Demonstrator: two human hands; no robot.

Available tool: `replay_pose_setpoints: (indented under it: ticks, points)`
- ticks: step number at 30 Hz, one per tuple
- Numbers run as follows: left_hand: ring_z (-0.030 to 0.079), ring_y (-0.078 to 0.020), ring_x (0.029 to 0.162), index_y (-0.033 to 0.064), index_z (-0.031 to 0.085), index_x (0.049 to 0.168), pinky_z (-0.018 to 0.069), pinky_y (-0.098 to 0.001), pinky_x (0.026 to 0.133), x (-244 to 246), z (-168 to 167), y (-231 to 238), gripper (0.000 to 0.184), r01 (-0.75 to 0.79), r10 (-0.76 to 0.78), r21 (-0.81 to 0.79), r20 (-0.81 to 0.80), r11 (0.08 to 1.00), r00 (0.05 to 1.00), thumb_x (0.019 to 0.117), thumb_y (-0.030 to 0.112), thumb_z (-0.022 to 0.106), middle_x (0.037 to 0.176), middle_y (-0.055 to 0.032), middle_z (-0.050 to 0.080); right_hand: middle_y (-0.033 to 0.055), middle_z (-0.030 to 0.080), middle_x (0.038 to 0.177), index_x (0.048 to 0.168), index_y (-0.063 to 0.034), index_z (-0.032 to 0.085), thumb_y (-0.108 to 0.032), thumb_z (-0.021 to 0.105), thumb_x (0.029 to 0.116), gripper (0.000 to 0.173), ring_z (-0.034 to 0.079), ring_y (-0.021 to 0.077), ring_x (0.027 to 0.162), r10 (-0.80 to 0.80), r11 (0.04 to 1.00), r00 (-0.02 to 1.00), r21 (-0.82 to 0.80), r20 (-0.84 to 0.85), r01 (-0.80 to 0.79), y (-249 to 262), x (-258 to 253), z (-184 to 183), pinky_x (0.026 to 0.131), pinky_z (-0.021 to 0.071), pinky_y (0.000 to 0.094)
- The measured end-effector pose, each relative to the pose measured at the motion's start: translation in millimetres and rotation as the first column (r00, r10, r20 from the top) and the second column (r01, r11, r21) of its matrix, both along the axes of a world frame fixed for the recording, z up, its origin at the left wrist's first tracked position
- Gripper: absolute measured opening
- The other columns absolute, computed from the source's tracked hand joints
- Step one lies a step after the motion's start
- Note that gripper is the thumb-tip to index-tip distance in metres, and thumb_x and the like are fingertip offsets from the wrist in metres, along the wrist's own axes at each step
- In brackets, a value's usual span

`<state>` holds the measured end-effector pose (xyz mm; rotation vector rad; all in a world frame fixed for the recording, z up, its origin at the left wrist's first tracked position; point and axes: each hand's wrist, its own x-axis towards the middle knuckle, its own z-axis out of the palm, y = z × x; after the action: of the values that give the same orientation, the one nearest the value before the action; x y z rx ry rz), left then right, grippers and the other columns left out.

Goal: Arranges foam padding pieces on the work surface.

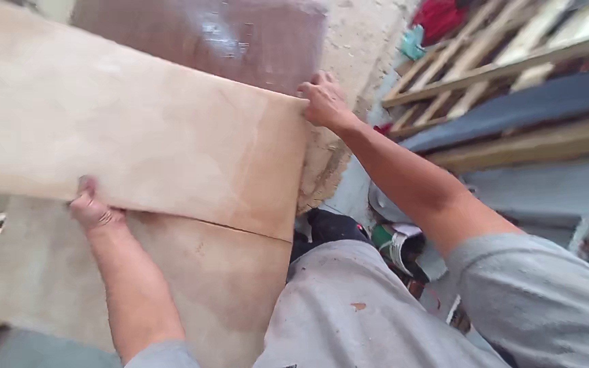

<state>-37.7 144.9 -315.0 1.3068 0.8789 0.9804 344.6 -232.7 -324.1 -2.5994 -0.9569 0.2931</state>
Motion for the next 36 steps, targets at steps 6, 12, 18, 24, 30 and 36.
replay_pose_setpoints:
  ticks: [6,12,18,24,30,36]
  points:
    - [0.072,-0.0216,0.105,-0.0003,0.047,0.138,0.0621,-0.0431,0.092,-3.0,16.0,-5.4,0.049,-0.128,0.128,0.008,0.019,0.992,0.992,0.0964,0.013,0.069,0.116,-0.0118,0.07,0.0159,0.037,0.163,0.155,-0.0204,0.046,-0.039,0.06,0.0995,0.061,0.033,0.0428,0.149,0.385,0.91,0.921,0.144,0.051,-0.389,89.4,-125.5,9.1,0.114,0.0331,0.0664]
    - [0.071,-0.0153,0.108,-0.0082,0.053,0.131,0.0594,-0.0338,0.097,12.1,63.6,-2.9,0.052,-0.181,0.236,0.272,-0.188,0.945,0.953,0.0894,0.016,0.074,0.117,-0.0145,0.07,0.0107,0.031,0.167,0.159,-0.0231,0.041,-0.052,0.042,0.1036,0.062,0.026,0.0314,0.155,0.542,0.819,0.828,0.133,0.146,-0.559,144.2,-190.7,-25.5,0.123,0.0246,0.0584]
    - [0.067,-0.0154,0.109,0.0053,0.065,0.122,0.0525,-0.0396,0.099,21.9,143.9,-28.1,0.042,-0.004,0.305,0.421,-0.65,0.907,0.697,0.0924,0.036,0.067,0.112,-0.0074,0.071,0.0173,0.006,0.173,0.166,-0.0108,0.017,-0.059,0.019,0.1056,0.077,0.004,0.0341,0.16,0.612,0.758,0.744,0.067,0.268,-0.648,116.6,-207.9,-55.2,0.126,0.0067,0.0633]
    - [0.067,-0.0145,0.102,0.0102,0.072,0.102,0.0506,-0.0415,0.097,28.4,141.2,-17.9,0.021,-0.048,0.324,0.406,-0.646,0.913,0.692,0.0909,0.028,0.071,0.1,-0.0048,0.07,0.0182,0.001,0.173,0.166,-0.0116,0.014,-0.059,0.018,0.1051,0.078,0.001,0.0349,0.16,0.628,0.755,0.731,0.019,0.266,-0.656,112.8,-216.0,-59.5,0.126,0.0033,0.0639]
    - [0.068,-0.0076,0.103,0.0054,0.067,0.111,0.0562,-0.0302,0.096,30.7,124.9,-5.3,0.031,-0.035,0.291,0.442,-0.527,0.897,0.799,0.0875,0.025,0.073,0.104,-0.0038,0.07,0.0215,0.006,0.172,0.165,-0.0079,0.017,-0.057,0.019,0.1058,0.077,0.007,0.0377,0.159,0.634,0.767,0.735,-0.07,0.242,-0.638,113.6,-227.3,-58.5,0.124,0.0054,0.0679]
    - [0.069,-0.0064,0.102,0.002,0.064,0.117,0.0582,-0.0289,0.093,26.8,116.8,2.0,0.038,0.05,0.185,0.467,-0.443,0.883,0.877,0.0876,0.024,0.072,0.106,-0.0042,0.071,0.0179,0.03,0.167,0.162,-0.0204,0.033,-0.044,0.022,0.1073,0.061,0.023,0.0424,0.155,0.779,0.591,0.563,-0.023,0.275,-0.806,107.2,-229.2,-57.7,0.121,0.0121,0.0712]
